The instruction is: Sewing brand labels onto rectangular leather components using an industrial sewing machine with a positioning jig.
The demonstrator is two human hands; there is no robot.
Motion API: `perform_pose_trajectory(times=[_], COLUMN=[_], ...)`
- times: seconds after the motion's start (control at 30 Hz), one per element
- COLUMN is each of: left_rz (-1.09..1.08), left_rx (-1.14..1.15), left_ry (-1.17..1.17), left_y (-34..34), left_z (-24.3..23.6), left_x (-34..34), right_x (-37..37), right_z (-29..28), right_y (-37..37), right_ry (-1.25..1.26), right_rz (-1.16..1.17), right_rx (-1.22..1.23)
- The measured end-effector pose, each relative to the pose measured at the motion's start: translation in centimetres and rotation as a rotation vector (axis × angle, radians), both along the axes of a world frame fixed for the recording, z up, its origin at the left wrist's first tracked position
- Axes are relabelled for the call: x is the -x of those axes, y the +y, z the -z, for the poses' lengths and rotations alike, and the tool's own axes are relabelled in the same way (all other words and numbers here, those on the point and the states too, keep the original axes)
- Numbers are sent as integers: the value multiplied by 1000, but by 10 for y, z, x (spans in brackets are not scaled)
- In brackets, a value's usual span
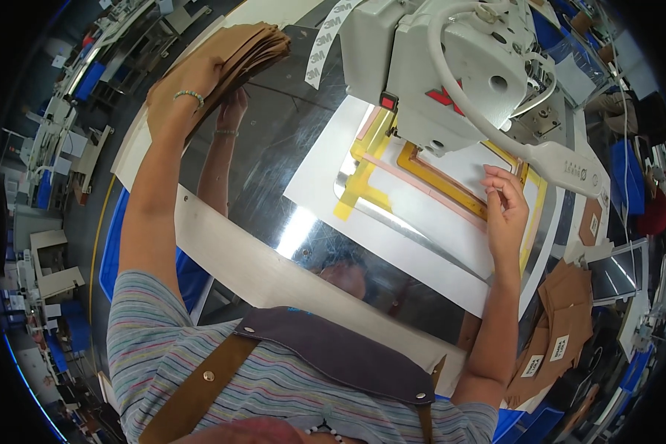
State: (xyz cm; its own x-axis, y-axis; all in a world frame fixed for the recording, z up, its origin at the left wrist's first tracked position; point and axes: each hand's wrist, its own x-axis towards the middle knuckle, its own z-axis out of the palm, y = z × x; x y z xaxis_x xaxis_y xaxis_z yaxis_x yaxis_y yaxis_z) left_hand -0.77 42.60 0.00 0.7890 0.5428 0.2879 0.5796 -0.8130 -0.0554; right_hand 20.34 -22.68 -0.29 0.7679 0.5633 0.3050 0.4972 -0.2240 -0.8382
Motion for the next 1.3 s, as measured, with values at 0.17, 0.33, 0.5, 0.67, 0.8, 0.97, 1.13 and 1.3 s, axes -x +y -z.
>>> perform_pose_trajectory(times=[0.17, 0.33, 0.5, 0.67, 0.8, 0.97, 1.13, 1.3], left_rz=[-235, 247, 791, 901, 805, 610, 499, 556], left_rx=[257, -78, -55, -46, -48, -4, -109, -144], left_ry=[-676, -684, -329, -93, -109, -162, -118, -89], left_y=[-11, -110, -226, -283, -289, -248, -196, -180], left_z=[-23, -59, -27, 5, 0, 9, 15, 16], left_x=[2, -10, 10, 32, 48, 92, 129, 113], right_x=[1, 12, 50, 80, 79, 71, 71, 71], right_z=[3, -6, -35, -36, -11, 8, 10, 15], right_y=[3, 6, 37, 76, 111, 135, 136, 119], right_ry=[-90, -226, -527, -803, -1010, -1091, -1090, -1139], right_rz=[5, 0, -215, -390, -364, -363, -331, -250], right_rx=[-6, 52, 158, 338, 369, 411, 388, 406])
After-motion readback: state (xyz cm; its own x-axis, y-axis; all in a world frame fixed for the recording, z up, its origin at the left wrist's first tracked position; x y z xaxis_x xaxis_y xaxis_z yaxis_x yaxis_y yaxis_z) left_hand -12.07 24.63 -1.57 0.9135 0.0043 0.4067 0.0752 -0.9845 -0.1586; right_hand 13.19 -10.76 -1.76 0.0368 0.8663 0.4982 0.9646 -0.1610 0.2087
